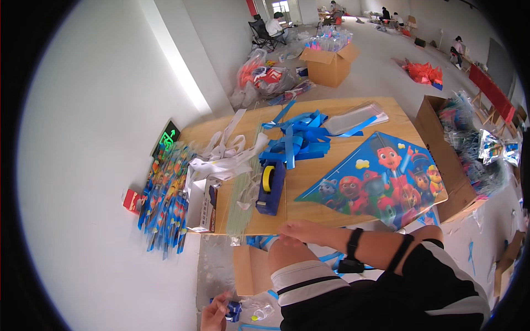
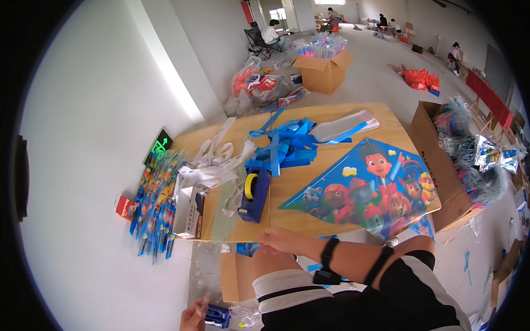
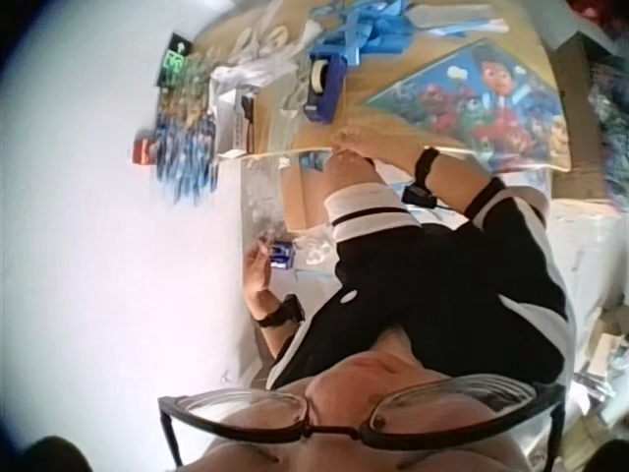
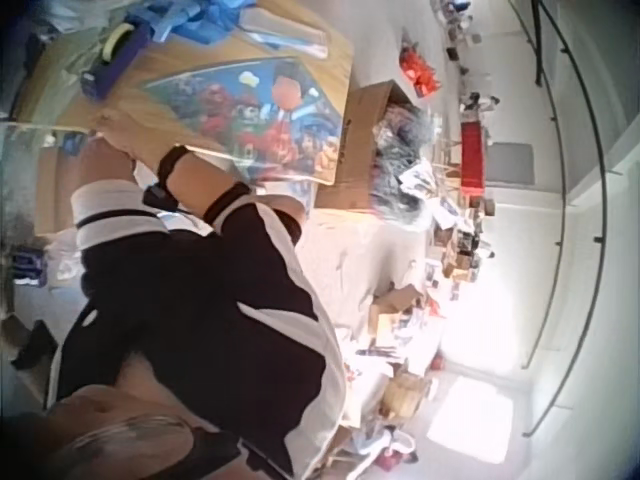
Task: Assemble a kite by attaching supports and string to the printed sail.
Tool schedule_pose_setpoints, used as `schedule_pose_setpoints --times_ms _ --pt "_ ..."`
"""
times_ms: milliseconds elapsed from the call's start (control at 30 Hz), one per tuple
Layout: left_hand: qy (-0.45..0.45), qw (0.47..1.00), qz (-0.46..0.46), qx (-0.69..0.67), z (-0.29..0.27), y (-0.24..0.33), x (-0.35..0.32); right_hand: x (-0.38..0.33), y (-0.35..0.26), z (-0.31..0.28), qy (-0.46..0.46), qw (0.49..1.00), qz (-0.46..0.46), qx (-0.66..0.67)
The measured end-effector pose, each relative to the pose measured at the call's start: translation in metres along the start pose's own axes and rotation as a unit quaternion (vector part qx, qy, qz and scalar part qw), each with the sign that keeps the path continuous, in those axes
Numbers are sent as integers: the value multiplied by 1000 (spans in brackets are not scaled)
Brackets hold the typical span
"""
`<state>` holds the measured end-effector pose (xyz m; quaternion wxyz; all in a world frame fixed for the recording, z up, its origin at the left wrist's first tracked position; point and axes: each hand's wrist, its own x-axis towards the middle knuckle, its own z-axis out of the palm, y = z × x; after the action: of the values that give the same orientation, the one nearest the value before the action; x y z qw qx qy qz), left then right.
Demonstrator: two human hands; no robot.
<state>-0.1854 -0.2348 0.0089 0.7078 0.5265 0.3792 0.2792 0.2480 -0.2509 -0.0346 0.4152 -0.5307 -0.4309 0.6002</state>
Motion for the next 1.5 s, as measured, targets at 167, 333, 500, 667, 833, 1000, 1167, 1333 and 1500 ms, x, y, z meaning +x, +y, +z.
schedule_pose_setpoints --times_ms 167,333,500,667,833,1000,1167,1333,1500 --pt "-9 996 -85 6 -73 -41 -58 77 -9 37 131 960 76 236" --pt "-20 991 -133 -13 -87 -75 -60 122 11 44 194 933 80 291" --pt "-9 984 -173 41 -88 -84 -52 130 20 47 276 911 45 304" --pt "18 972 -185 143 -63 -82 -36 130 16 46 373 923 -29 89" --pt "-78 971 -199 107 -75 -93 -33 127 7 48 392 919 -28 -1" --pt "-56 974 -176 132 -66 -84 -39 118 24 29 351 927 -42 -126" --pt "-15 982 -112 153 -32 -45 -39 66 0 9 266 929 -207 156" --pt "-66 974 -104 192 21 -14 0 -30 -38 -42 325 876 -277 224" --pt "-156 944 22 288 132 18 73 -167 -50 -124 456 765 -370 266"
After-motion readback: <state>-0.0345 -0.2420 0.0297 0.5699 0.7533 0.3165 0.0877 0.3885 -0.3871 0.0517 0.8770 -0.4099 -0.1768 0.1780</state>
